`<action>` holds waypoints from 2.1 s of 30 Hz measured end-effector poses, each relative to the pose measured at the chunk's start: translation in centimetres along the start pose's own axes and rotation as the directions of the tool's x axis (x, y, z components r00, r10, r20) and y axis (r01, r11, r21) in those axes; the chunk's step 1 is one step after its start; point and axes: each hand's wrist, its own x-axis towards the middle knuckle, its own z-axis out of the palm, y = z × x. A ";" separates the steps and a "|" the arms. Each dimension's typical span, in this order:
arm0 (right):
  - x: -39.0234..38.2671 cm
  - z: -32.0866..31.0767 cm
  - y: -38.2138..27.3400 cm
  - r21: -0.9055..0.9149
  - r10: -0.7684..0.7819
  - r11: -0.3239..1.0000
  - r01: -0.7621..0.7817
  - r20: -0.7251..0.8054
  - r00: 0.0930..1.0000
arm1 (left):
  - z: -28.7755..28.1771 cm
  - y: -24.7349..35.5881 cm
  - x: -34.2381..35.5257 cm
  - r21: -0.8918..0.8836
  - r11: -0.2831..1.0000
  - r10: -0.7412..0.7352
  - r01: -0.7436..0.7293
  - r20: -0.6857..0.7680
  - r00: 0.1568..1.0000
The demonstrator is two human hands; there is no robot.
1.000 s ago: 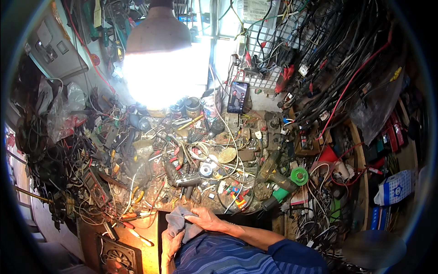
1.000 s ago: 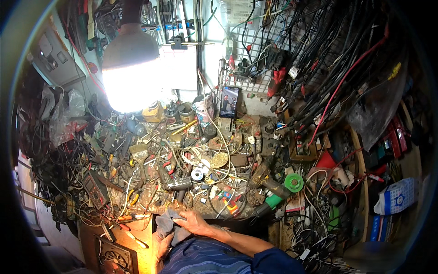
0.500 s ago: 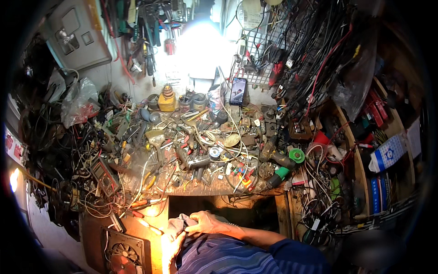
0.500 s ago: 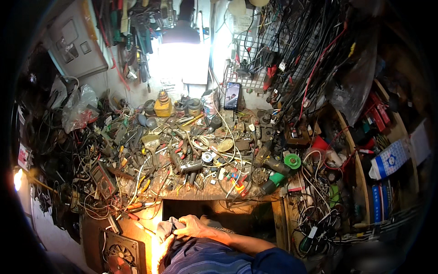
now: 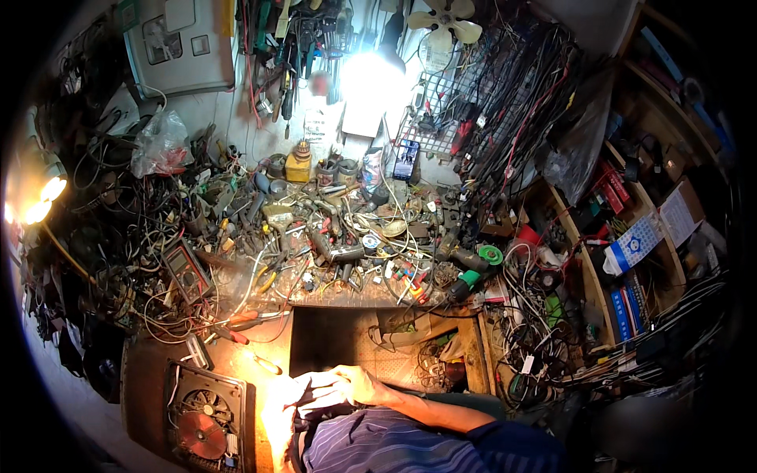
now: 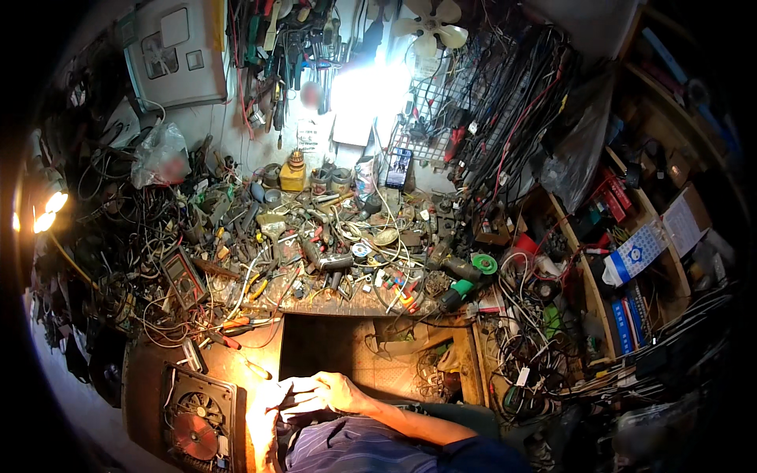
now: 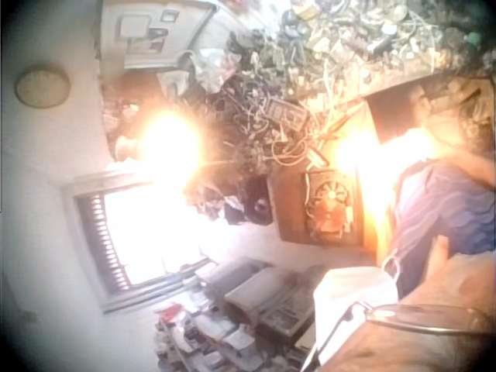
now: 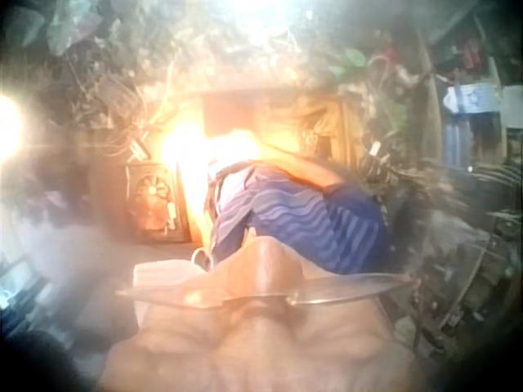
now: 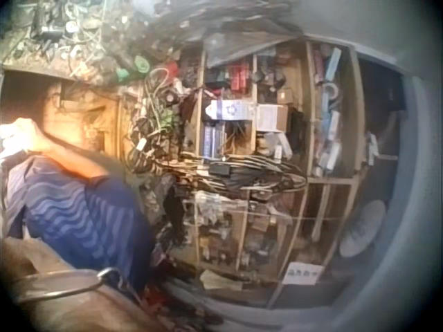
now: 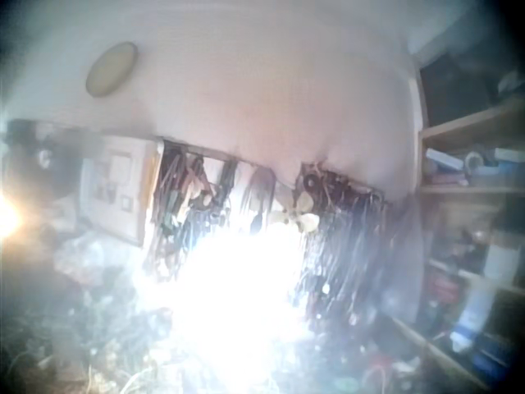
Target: The person uses a screwdriver to remove screws from a disassembled electronic device, likely a fan motor housing, on a cluttered workbench. They manipulate the internal components and wires, then wipe the device with a cloth.
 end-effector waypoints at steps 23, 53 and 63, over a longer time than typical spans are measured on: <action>6.6 2.0 -2.3 -0.233 -0.135 0.944 0.232 0.369 0.920 | -0.7 1.5 3.1 0.026 0.983 -0.176 0.179 -0.109 0.978; 2.1 8.3 4.7 -0.392 -0.207 0.841 0.373 0.403 0.892 | -3.4 -1.5 -2.8 0.027 0.993 -0.111 0.115 -0.135 0.985; 1.9 9.0 5.9 -0.462 -0.185 0.815 0.349 0.364 0.913 | -3.8 -1.7 -3.3 0.035 0.992 -0.115 0.120 -0.118 0.986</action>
